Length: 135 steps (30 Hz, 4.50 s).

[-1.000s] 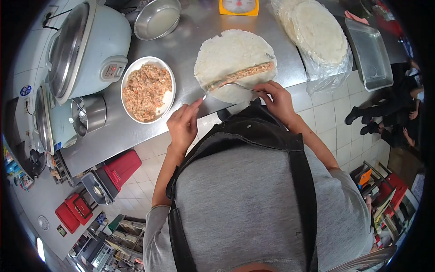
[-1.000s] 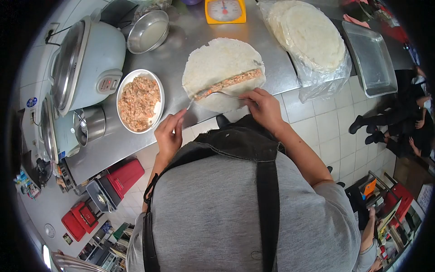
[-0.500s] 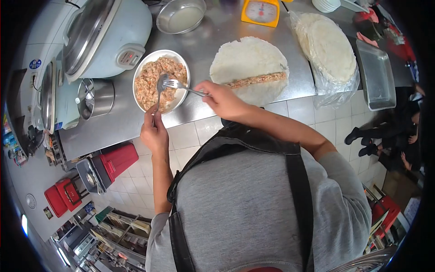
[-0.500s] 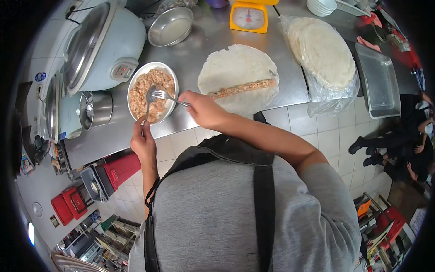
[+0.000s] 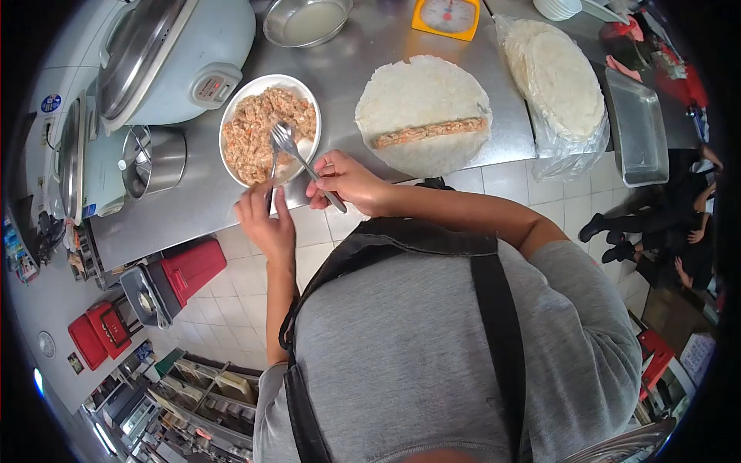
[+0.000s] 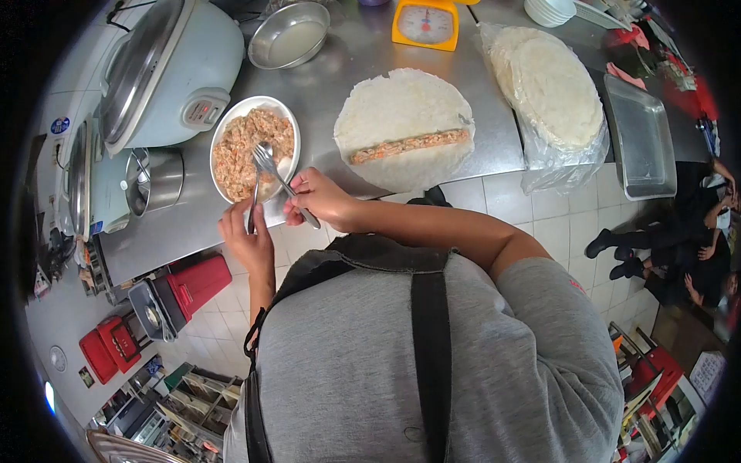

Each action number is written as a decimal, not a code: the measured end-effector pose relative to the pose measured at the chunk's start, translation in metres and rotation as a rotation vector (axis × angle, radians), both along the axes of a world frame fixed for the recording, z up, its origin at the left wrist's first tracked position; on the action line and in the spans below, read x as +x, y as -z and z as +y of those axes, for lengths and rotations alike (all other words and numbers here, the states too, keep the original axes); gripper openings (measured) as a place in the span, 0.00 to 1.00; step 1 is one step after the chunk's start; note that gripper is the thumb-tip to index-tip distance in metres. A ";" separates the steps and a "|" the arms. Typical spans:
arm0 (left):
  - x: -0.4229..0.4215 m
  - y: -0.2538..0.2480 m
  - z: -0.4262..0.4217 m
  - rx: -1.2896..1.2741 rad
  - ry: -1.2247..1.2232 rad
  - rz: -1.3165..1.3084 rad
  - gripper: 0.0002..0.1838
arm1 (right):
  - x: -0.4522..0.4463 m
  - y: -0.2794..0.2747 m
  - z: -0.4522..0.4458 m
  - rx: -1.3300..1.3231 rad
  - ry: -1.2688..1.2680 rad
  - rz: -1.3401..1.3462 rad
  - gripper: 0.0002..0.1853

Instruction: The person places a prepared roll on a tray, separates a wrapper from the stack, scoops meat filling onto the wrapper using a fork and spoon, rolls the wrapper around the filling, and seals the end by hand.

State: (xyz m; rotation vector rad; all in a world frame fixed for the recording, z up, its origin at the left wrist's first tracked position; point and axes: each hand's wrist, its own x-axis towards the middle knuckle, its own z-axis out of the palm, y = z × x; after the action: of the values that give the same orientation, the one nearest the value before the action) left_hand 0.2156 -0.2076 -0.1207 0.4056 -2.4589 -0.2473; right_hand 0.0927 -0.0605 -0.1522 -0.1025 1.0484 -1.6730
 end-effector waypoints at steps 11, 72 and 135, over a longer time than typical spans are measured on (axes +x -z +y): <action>-0.013 -0.011 0.071 1.154 0.088 -0.029 0.20 | 0.002 -0.030 0.006 -0.018 0.174 0.041 0.12; -0.178 0.071 0.091 0.541 0.232 -0.137 0.09 | -0.181 0.042 0.195 0.687 0.236 1.642 0.11; -0.129 0.048 0.114 0.326 0.459 -0.180 0.41 | -0.139 0.019 0.216 0.471 -0.008 1.886 0.32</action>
State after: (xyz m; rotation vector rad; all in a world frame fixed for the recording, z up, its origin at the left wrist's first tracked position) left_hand 0.0863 -0.0939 -0.1683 -0.0152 -2.6683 -0.8422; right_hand -0.0465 0.1557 -0.1711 -1.5491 2.6703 -0.8773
